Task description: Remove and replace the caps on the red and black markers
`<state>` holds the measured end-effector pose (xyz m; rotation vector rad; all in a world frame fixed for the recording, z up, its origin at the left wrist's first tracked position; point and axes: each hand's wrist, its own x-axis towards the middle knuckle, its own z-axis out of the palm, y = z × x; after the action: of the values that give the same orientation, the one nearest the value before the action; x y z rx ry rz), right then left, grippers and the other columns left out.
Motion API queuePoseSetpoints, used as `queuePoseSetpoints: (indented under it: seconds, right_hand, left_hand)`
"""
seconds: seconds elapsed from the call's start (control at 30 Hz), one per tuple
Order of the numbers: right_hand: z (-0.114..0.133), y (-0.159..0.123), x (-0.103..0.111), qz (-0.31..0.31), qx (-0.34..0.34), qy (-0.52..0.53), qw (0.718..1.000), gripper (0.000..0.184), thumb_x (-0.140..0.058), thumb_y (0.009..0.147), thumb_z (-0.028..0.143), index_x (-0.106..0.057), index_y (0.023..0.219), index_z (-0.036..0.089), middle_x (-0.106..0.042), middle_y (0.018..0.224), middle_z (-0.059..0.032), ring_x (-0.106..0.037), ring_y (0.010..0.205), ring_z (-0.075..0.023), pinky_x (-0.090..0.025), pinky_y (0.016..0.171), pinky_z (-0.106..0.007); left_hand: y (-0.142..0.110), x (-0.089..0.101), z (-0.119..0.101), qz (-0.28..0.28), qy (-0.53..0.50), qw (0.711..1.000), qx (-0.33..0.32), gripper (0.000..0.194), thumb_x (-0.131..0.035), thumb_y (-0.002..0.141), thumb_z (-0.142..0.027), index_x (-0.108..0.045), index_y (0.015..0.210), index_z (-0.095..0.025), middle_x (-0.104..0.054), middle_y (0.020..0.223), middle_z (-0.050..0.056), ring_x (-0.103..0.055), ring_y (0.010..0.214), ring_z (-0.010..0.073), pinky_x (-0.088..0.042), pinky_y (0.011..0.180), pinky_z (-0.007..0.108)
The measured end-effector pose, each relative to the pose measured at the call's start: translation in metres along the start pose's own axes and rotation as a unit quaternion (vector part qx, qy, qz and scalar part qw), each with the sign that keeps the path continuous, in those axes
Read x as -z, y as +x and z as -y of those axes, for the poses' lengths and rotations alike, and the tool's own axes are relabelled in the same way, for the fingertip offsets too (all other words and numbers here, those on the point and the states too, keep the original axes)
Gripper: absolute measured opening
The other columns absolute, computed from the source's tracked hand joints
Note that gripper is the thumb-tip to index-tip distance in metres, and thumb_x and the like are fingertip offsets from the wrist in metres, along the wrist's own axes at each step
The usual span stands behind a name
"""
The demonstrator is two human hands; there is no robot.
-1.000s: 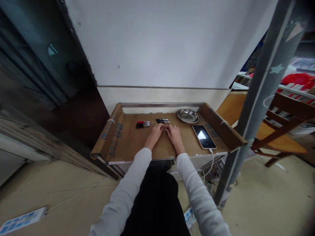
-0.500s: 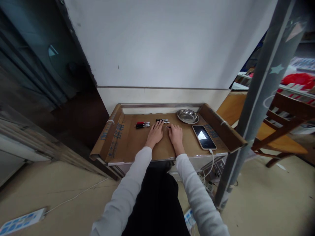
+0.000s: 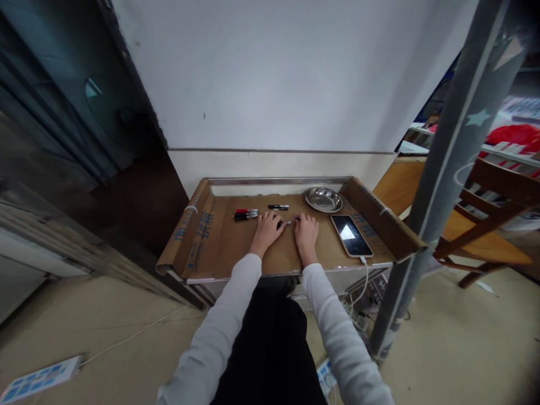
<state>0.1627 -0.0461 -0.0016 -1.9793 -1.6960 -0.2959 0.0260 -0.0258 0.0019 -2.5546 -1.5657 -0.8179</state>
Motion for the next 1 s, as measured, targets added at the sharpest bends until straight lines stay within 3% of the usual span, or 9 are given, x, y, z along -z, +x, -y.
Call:
queuePoseSetpoints:
  seconds: [0.37, 0.57, 0.67, 0.83, 1.0]
  right_hand:
    - [-0.001, 0.004, -0.003, 0.030, 0.102, 0.139, 0.985, 0.024, -0.035, 0.090, 0.022, -0.057, 0.100, 0.019, -0.064, 0.095, -0.0080, -0.054, 0.087, -0.0211, -0.036, 0.078, -0.032]
    - [0.005, 0.000, 0.002, 0.066, 0.208, 0.237, 0.947, 0.056, -0.037, 0.081, 0.012, -0.027, 0.136, 0.016, -0.050, 0.127, -0.0100, -0.050, 0.110, -0.0198, -0.039, 0.092, -0.034]
    - [0.006, -0.001, 0.002, 0.059, 0.194, 0.214, 0.956, 0.057, -0.037, 0.082, 0.013, -0.024, 0.137, 0.014, -0.049, 0.128, -0.0106, -0.048, 0.111, -0.0199, -0.038, 0.093, -0.033]
    - [0.006, 0.004, -0.005, 0.054, 0.084, 0.094, 0.991, 0.038, -0.035, 0.083, 0.011, -0.047, 0.118, 0.009, -0.060, 0.104, -0.0137, -0.051, 0.095, -0.0226, -0.038, 0.086, -0.034]
    - [0.010, 0.017, -0.007, 0.075, 0.060, 0.055, 0.994, 0.036, -0.038, 0.080, 0.006, -0.052, 0.113, 0.012, -0.060, 0.099, -0.0117, -0.048, 0.092, -0.0208, -0.035, 0.083, -0.030]
  left_hand:
    - [-0.001, 0.006, 0.002, -0.007, -0.024, 1.000, 0.002, 0.018, -0.042, 0.090, -0.027, -0.052, 0.103, -0.019, -0.060, 0.105, 0.004, -0.048, 0.098, 0.0194, -0.032, 0.084, 0.033]
    - [-0.006, 0.014, 0.000, -0.019, -0.014, 1.000, 0.009, 0.024, -0.038, 0.091, -0.025, -0.054, 0.109, -0.023, -0.060, 0.108, 0.005, -0.047, 0.100, 0.0204, -0.032, 0.085, 0.035]
    - [-0.011, 0.018, -0.002, -0.041, -0.001, 0.997, 0.068, 0.026, -0.038, 0.090, -0.027, -0.057, 0.108, -0.026, -0.061, 0.104, 0.005, -0.046, 0.099, 0.0228, -0.032, 0.085, 0.037]
    - [-0.025, 0.023, 0.001, -0.080, 0.034, 0.969, 0.231, 0.025, -0.040, 0.089, -0.026, -0.058, 0.106, -0.026, -0.059, 0.104, 0.008, -0.045, 0.095, 0.0266, -0.035, 0.080, 0.040]
    - [-0.026, 0.020, 0.006, -0.099, 0.070, 0.935, 0.333, 0.027, -0.036, 0.087, -0.015, -0.056, 0.104, -0.020, -0.054, 0.101, 0.011, -0.046, 0.097, 0.0273, -0.037, 0.081, 0.041]
